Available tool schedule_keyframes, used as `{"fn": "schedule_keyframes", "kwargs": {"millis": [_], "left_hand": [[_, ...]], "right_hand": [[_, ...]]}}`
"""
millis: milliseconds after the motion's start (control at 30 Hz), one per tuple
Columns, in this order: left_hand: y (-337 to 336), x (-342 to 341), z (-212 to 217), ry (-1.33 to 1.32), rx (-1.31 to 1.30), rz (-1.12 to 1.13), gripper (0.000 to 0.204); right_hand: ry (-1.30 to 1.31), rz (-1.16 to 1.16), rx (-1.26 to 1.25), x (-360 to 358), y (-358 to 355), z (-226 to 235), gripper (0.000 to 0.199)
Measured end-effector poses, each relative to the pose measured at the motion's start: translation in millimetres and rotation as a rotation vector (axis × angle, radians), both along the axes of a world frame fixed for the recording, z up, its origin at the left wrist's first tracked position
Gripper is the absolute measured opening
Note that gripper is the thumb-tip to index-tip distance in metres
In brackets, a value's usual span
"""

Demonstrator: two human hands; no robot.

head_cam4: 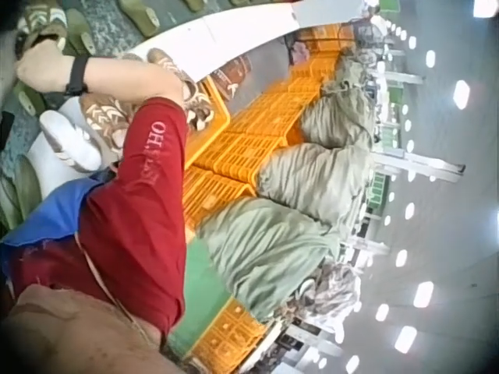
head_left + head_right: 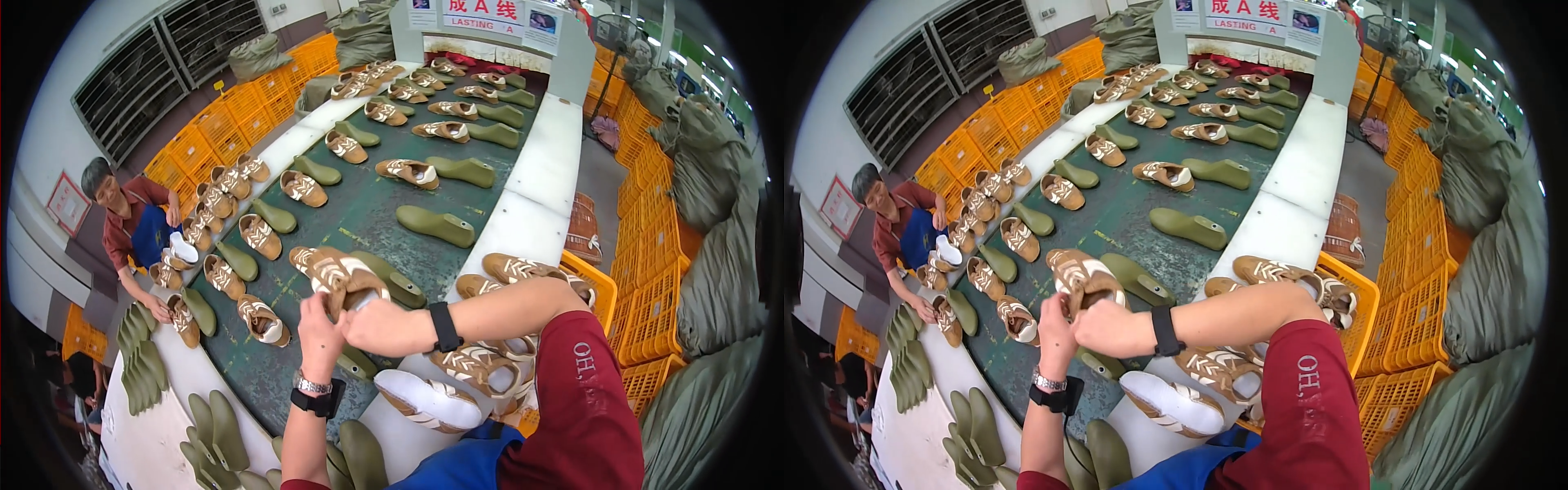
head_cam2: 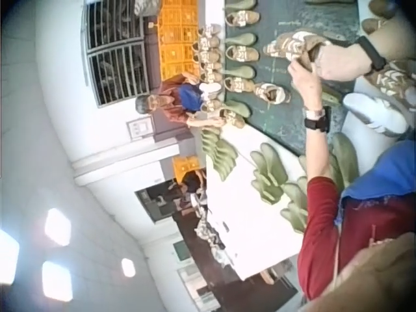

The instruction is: Matching shoes from a storage bag with the correct shoe lasts on an assembly line workbench.

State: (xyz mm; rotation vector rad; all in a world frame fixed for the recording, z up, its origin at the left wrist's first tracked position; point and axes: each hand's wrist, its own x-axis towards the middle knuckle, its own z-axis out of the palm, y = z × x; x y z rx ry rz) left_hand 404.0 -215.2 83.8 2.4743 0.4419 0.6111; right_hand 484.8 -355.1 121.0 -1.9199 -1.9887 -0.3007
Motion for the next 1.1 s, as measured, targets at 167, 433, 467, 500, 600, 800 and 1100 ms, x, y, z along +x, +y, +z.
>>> {"fn": "schedule_keyframes", "kwargs": {"millis": [167, 433, 467, 500, 600, 800, 1100], "left_hand": [[-16, -34, 7, 0.042, 0.085, 0.009, 0.015], [-58, -68, 74, -0.122, 0.082, 0.059, 0.016], [-64, -72, 79, -0.138, 0.107, 0.048, 0.018], [-68, -74, 82, -0.158, 0.108, 0.028, 0.016], [-79, -84, 92, -0.261, 0.115, 0.039, 0.013], [-78, -99, 88, -0.374, 0.125, 0.024, 0.009], [-85, -114, 109, -0.203, 0.147, -0.093, 0.038]], "right_hand": [[0.408, 0.054, -0.122, -15, -23, 29, 0.007], [0.286, -0.09, 0.202, -5, -41, 37, 0.026], [0.31, -0.07, 0.263, -9, -47, 42, 0.024], [0.313, -0.045, 0.261, -12, -52, 47, 0.024], [0.349, 0.011, 0.352, -23, -60, 55, 0.021], [0.442, 0.179, 0.197, -23, -73, 66, 0.016], [0.724, 0.091, 0.222, -40, -82, 88, 0.029]]}}
